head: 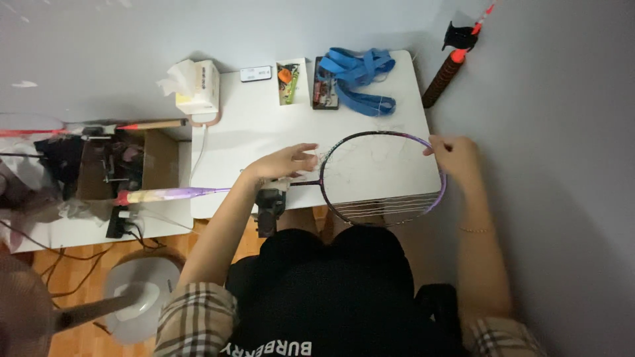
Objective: Thread string through the grommets of a badminton racket head mounted in a vise.
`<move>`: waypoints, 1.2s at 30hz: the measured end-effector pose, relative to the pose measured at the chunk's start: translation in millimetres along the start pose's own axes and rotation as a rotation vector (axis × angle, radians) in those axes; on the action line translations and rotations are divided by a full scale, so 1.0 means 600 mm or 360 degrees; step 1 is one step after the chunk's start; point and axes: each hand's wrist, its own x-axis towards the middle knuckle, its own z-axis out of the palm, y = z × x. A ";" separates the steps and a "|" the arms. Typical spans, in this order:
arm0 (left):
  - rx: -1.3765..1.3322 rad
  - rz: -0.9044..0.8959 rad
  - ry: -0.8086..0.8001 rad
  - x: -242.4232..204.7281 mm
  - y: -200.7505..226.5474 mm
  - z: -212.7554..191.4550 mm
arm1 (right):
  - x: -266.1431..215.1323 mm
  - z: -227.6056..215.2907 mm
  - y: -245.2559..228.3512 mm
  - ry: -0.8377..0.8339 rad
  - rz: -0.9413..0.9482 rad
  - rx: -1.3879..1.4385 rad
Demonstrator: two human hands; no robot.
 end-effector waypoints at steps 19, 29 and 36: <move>-0.1439 0.0361 0.0451 0.149 -0.280 -0.259 | 0.014 0.112 0.030 0.0475 0.0176 0.1051; 0.0211 0.0296 -0.0298 0.088 -0.104 -0.059 | 0.020 0.112 0.023 0.0530 0.0232 0.1097; -0.0295 0.0795 -0.0530 0.074 -0.072 0.014 | 0.021 0.119 0.027 0.0642 -0.0109 0.0897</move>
